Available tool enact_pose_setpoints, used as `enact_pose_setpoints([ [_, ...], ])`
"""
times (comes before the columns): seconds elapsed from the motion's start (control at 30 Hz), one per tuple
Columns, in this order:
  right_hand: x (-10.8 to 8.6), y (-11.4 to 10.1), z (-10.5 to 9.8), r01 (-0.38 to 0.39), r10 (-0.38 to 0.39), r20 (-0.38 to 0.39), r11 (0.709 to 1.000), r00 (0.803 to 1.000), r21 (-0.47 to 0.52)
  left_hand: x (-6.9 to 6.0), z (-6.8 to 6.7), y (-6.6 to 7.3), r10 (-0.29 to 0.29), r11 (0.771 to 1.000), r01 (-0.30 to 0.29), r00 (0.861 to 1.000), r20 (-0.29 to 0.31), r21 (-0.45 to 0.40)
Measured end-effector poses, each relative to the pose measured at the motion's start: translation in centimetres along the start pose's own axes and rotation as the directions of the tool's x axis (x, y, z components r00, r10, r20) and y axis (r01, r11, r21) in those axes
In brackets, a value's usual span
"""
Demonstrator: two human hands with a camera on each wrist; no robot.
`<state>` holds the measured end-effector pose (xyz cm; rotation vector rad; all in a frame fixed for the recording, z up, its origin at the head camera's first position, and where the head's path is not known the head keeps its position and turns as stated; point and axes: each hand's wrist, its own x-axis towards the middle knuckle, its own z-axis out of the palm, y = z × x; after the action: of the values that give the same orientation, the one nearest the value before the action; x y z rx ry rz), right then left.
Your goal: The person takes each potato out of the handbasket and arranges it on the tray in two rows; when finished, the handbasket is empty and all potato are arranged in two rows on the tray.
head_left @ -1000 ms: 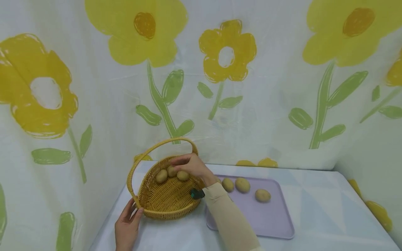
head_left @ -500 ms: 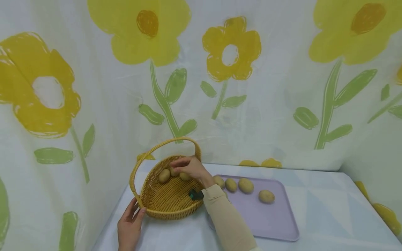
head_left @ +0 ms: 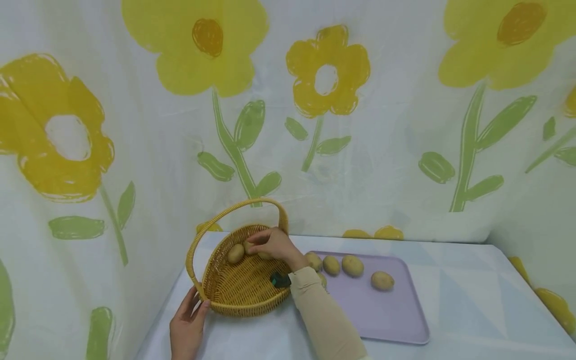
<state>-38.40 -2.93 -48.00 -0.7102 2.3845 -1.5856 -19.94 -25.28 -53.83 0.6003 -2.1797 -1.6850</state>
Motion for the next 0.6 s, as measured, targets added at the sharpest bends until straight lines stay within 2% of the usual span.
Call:
enact_pose_setpoints([
  [0.3,-0.01,0.23,0.22,-0.020,0.023,0.021,0.993,1.000,-0.120,-0.08,0.04,-0.10,-0.009,1.000,0.009,1.000,-0.006,-0.009],
  [0.47,0.01,0.23,0.23,-0.002,0.007,0.024,0.983,1.000,-0.185,-0.02,0.18,-0.14,0.002,1.000,-0.002,1.000,-0.018,-0.008],
  [0.6,0.06,0.39,0.22,0.005,-0.002,0.020,0.991,1.000,-0.135,-0.05,0.18,-0.09,0.002,1.000,-0.002,1.000,-0.020,-0.013],
])
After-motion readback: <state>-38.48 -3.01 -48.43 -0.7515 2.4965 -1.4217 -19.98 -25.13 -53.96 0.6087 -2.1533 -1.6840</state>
